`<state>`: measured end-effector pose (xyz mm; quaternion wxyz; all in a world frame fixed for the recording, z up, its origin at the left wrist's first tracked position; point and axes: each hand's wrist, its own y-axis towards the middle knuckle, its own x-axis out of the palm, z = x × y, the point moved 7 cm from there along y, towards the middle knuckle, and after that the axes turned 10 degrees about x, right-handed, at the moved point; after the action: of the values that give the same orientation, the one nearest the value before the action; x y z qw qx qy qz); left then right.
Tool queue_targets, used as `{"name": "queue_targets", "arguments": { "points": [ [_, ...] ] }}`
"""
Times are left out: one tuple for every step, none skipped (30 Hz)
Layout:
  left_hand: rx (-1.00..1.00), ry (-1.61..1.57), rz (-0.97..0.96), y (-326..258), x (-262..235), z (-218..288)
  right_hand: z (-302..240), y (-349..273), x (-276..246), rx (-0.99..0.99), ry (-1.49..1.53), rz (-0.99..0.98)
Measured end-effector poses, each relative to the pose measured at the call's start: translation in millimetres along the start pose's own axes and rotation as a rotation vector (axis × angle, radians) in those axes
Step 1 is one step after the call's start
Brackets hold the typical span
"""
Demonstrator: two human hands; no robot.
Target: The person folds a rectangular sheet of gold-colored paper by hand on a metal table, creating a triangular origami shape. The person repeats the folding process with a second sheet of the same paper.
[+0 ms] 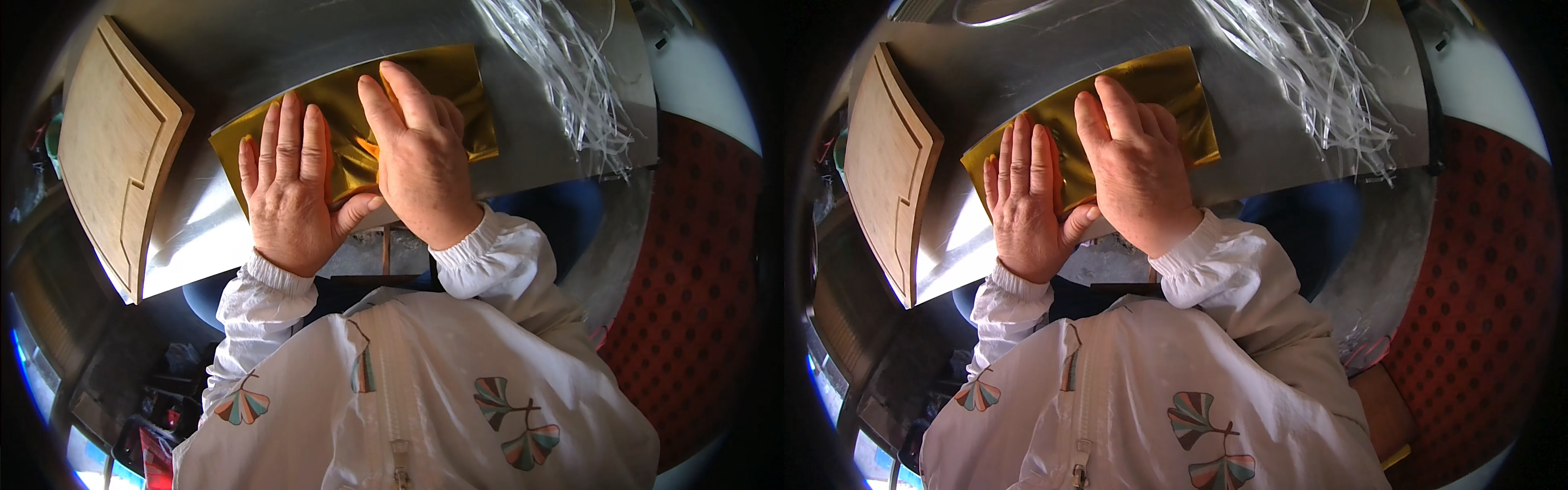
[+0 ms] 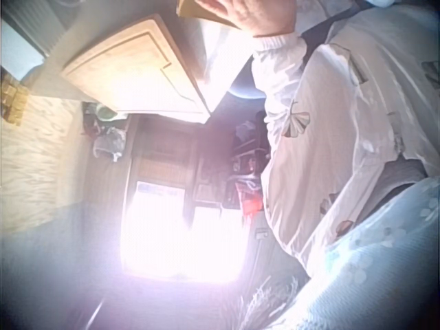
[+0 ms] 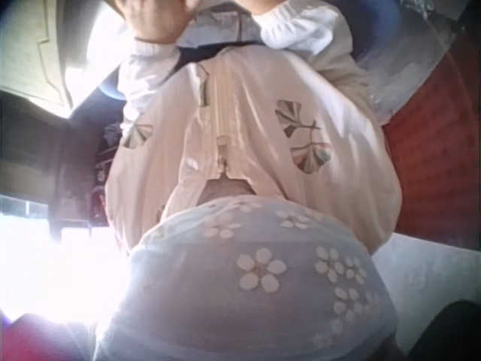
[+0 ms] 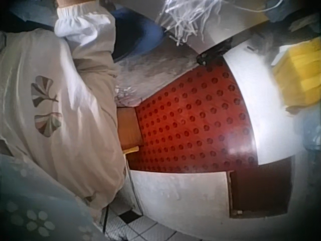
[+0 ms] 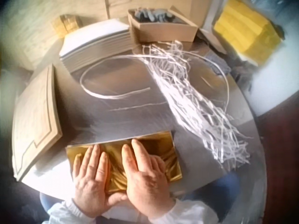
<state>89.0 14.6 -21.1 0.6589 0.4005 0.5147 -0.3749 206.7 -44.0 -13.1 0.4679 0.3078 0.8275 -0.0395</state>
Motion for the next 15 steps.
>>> {"name": "queue_targets", "arguments": {
  "points": [
    [-0.003, -0.002, 0.000, 0, 0, 0, 1, 0, 0, -0.004, 0.013, -0.014],
    [-0.006, -0.005, -0.002, 0, 1, 0, 2, 0, 0, -0.007, 0.026, -0.028],
    [-0.011, -0.006, -0.007, 1, 1, -1, 3, -1, -1, -0.012, 0.035, -0.015],
    [-0.006, 0.001, -0.010, 1, 0, 0, 5, -3, -2, -0.020, 0.043, 0.000],
    [0.000, 0.002, -0.009, 1, 0, 0, 7, -6, -2, -0.020, 0.052, 0.005],
    [0.006, 0.005, -0.006, 2, -1, 0, 10, -11, -3, -0.023, 0.074, 0.009],
    [0.012, 0.006, -0.003, 2, -1, 0, 15, -15, -3, -0.014, 0.081, 0.015],
    [0.016, 0.007, -0.007, 2, -1, 1, 21, -21, -6, -0.002, 0.084, 0.011],
    [0.019, 0.008, -0.009, 2, 0, 0, 28, -27, -7, 0.009, 0.069, -0.029],
    [0.022, 0.011, -0.008, 2, 1, 0, 36, -34, -18, 0.015, 0.082, -0.008],
    [0.028, 0.019, -0.008, 1, 1, 0, 45, -40, -26, 0.025, 0.031, -0.039],
    [0.033, 0.024, -0.007, 0, 2, 0, 57, -43, -41, 0.055, 0.008, -0.006],
    [0.043, 0.038, -0.003, 0, 2, 0, 71, -48, -61, 0.147, -0.028, 0.006],
    [0.041, 0.032, 0.005, -1, 2, 0, 80, -51, -80, 0.197, -0.129, 0.061],
    [0.044, 0.037, 0.017, -1, 1, 0, 89, -57, -98, 0.323, -0.196, 0.063]
  ]
}}
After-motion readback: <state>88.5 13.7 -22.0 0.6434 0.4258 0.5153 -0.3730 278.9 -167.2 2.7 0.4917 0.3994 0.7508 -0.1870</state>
